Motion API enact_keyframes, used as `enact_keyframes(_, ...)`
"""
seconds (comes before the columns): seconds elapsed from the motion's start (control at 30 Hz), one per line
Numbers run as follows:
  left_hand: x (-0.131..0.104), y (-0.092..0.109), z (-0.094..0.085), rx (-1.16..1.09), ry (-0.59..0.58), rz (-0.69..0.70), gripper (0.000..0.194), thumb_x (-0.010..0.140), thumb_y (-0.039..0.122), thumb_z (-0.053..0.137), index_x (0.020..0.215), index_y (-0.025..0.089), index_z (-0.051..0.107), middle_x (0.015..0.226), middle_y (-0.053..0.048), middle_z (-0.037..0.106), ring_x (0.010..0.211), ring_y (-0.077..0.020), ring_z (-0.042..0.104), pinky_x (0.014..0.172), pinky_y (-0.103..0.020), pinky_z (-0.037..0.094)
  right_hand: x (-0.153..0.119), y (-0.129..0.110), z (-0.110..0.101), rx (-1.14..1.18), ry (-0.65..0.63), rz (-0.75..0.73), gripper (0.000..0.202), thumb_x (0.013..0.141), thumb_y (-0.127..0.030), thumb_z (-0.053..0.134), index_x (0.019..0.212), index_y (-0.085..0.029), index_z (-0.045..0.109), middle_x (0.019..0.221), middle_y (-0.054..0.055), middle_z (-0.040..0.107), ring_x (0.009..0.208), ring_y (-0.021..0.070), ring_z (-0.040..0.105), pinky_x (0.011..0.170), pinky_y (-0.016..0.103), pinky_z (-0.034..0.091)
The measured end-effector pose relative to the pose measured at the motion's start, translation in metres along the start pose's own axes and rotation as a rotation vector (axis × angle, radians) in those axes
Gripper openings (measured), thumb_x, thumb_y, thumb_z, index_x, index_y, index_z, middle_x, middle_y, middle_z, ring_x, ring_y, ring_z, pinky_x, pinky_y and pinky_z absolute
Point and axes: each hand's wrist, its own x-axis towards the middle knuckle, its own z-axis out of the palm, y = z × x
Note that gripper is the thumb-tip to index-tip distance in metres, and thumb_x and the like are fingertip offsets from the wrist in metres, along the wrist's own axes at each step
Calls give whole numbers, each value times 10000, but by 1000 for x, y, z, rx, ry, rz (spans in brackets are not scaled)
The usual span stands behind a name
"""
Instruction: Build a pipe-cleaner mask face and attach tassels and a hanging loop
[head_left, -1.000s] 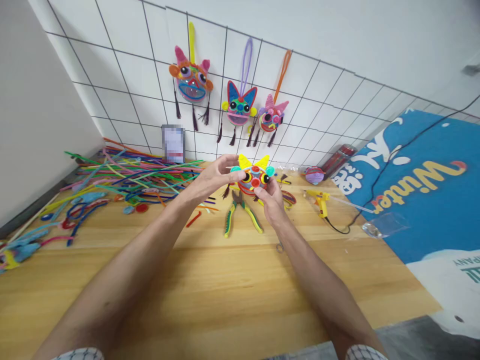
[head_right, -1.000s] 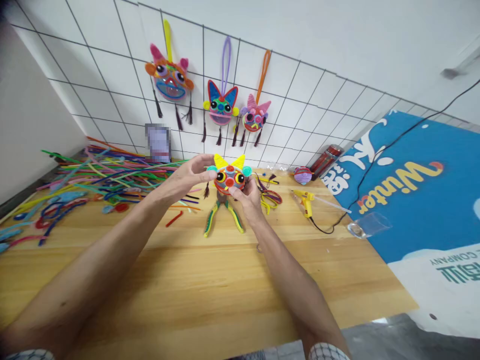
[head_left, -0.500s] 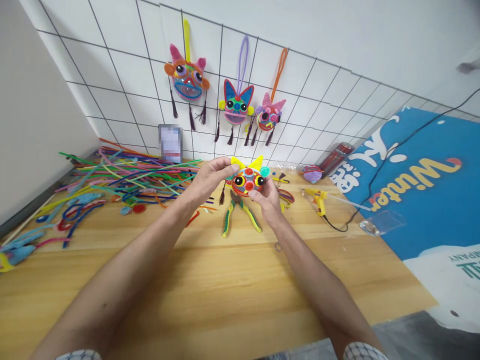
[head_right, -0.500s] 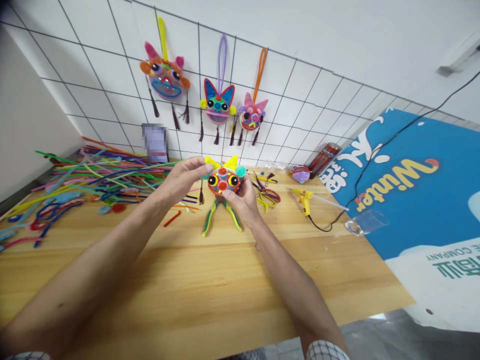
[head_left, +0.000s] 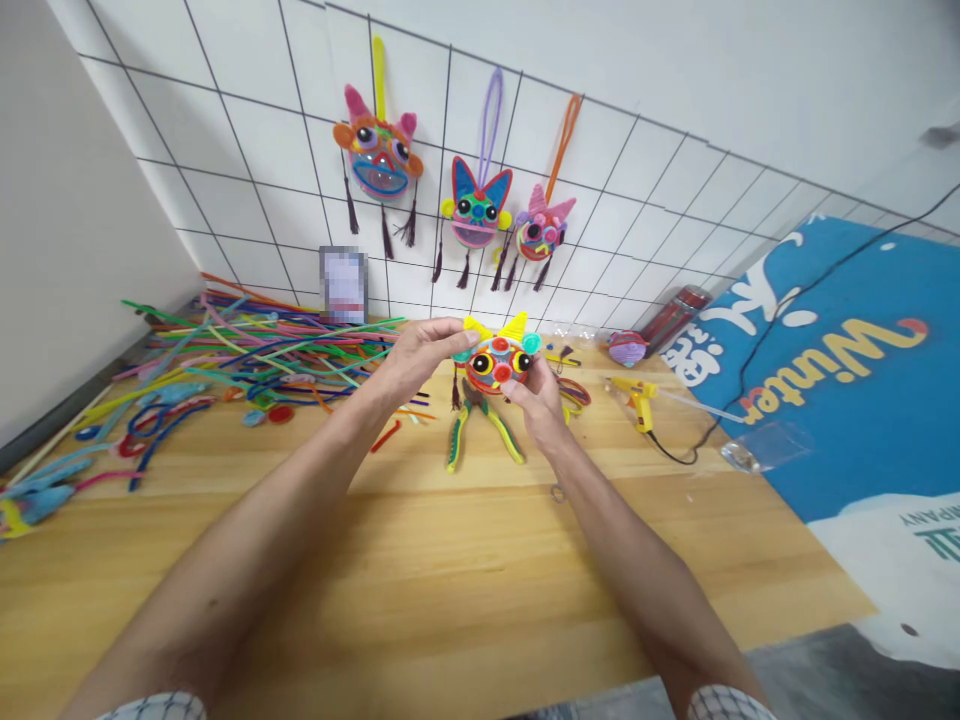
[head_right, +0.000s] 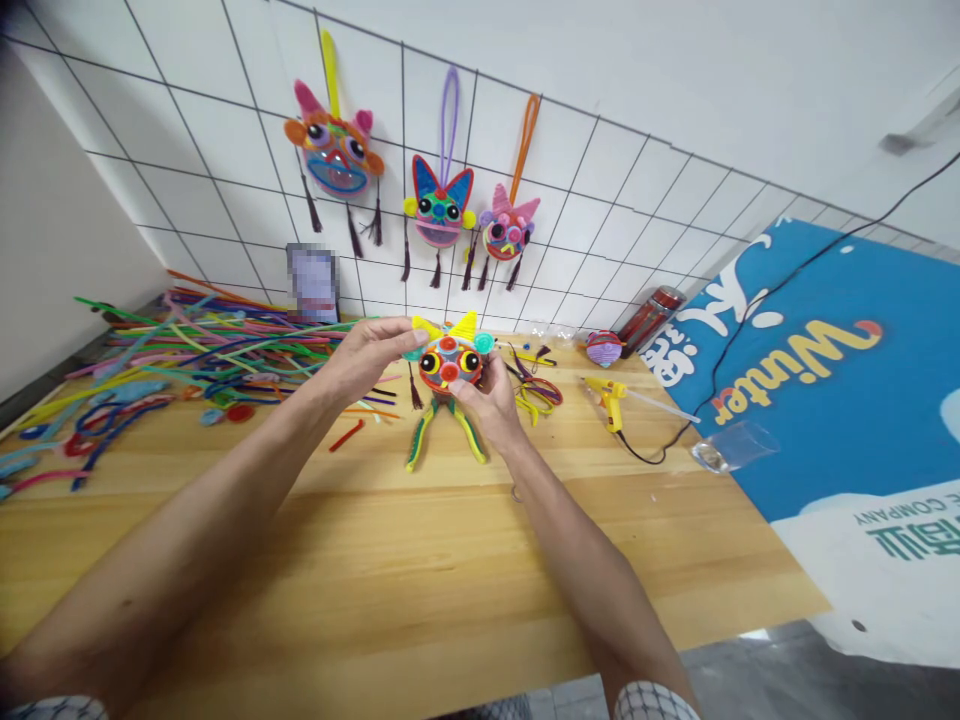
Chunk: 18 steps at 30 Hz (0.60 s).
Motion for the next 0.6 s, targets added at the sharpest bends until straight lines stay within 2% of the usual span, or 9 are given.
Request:
enact_keyframes(0.2, 2, -5, -8, 61, -21, -3, 294, 767, 482, 840, 786, 199, 763, 840, -28, 760, 831, -195, 665, 705, -273, 512, 0, -1, 0, -30, -21, 17, 527, 725, -460, 885, 1140, -282, 612, 1209, 36, 746, 1139, 269, 698, 1043, 433, 584)
enact_keyframes(0.4, 3, 1, -11, 111, -42, 93, 346, 779, 474, 833, 972, 195, 763, 913, -45, 774, 808, -183, 702, 693, -262, 543, -5, -1, 1, -98, -118, 77, 600, 715, -477, 912, 1174, -289, 574, 1231, 36, 727, 1147, 262, 697, 1047, 434, 567)
enact_keyframes(0.6, 3, 2, -5, 110, -98, 95, 329, 738, 407, 852, 909, 143, 756, 738, -21, 715, 609, -129, 635, 585, -243, 493, -9, 1, -1, -284, -142, 109, 594, 708, -474, 913, 1155, -269, 580, 1160, 26, 733, 1043, 229, 712, 949, 386, 575)
